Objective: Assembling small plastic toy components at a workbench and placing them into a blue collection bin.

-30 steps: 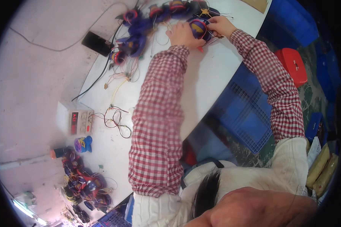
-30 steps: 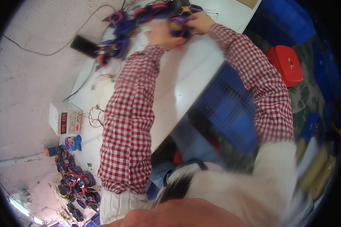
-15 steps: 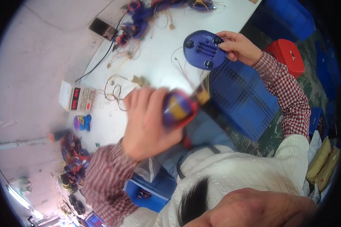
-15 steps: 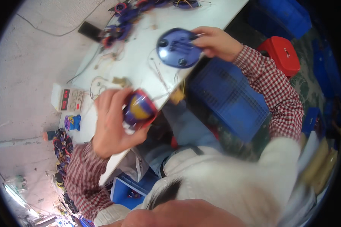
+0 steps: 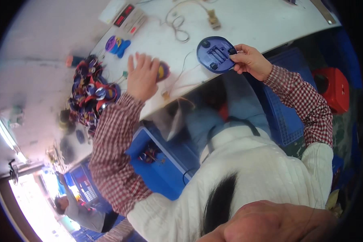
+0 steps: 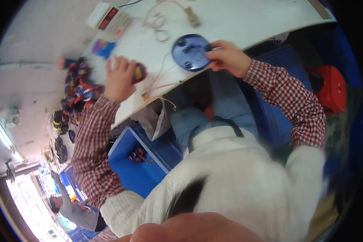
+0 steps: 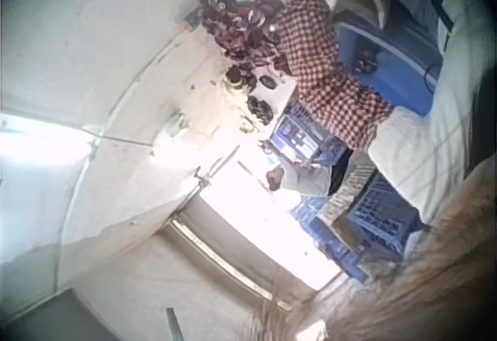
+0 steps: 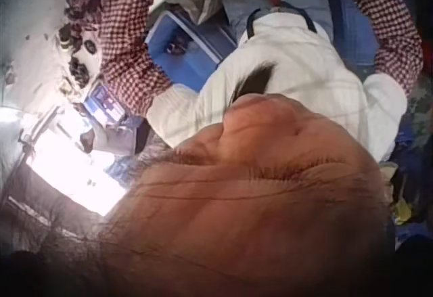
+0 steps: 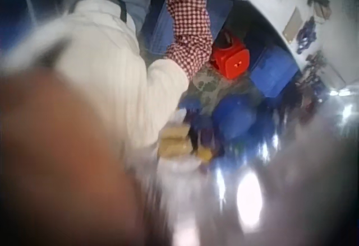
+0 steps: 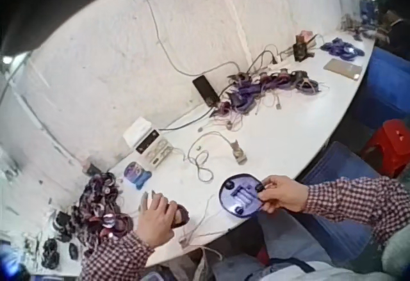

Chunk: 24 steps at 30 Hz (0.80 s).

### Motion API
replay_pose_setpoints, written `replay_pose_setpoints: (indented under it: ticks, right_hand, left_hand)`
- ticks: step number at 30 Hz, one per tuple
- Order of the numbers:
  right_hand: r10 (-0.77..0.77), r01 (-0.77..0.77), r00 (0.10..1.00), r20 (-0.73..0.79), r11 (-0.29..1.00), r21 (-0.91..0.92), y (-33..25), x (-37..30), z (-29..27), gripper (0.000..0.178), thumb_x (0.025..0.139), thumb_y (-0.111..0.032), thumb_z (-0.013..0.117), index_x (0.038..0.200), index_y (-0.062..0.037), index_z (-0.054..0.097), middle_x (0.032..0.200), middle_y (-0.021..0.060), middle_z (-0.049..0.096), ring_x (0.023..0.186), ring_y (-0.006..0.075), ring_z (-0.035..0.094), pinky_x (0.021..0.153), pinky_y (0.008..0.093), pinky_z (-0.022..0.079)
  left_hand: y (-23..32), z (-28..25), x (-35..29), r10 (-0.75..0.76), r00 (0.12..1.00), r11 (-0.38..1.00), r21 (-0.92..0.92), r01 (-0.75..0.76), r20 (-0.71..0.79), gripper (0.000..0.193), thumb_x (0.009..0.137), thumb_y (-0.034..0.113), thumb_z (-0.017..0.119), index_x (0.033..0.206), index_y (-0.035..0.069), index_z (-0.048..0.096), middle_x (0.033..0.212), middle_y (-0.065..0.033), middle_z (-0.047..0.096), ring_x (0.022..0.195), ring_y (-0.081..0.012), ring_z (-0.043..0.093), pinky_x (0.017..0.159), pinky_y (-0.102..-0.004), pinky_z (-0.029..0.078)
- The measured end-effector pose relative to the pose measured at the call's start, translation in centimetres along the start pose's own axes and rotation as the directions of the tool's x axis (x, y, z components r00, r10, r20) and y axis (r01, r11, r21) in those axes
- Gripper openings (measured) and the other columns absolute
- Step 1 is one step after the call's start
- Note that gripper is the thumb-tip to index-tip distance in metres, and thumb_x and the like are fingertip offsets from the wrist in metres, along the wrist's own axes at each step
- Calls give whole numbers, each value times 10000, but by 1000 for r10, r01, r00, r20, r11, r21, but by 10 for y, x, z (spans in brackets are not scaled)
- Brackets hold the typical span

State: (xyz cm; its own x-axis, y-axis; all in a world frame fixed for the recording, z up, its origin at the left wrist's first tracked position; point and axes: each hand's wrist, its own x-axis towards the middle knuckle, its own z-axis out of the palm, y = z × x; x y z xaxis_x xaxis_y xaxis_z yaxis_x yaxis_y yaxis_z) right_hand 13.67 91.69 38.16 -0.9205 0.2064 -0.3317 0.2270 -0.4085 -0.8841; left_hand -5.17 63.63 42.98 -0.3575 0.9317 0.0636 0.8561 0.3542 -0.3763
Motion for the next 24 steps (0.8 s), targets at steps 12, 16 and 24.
replay_pose_setpoints:
  ticks: [12,16,24]
  right_hand:
    - [189,-257,966,-178,787,-560,-10,-22,44,441,876,-268,629,1124,56,463,763,107,603,578,150,627,548,225,542]
    - [-682,283,716,150,88,-955,1,37,-31,541,834,-371,672,1186,3,504,796,79,618,591,146,589,557,219,488]
    - [-372,159,928,-5,410,-898,-41,96,-12,265,782,-236,662,873,1,587,705,117,542,580,236,525,573,333,469]
  left_hand:
    - [-22,66,-3,300,941,954,65,-294,-158,425,831,130,563,1238,95,442,1212,-127,447,1302,-319,310,1082,-519,225]
    - [3,35,-3,228,946,964,-86,-253,-230,475,833,200,584,1270,88,434,1241,-139,434,1299,-309,316,1067,-495,250]
    - [90,26,37,-290,957,716,-666,211,-8,345,869,276,550,1086,9,572,1009,-166,606,871,-305,601,753,-375,488]
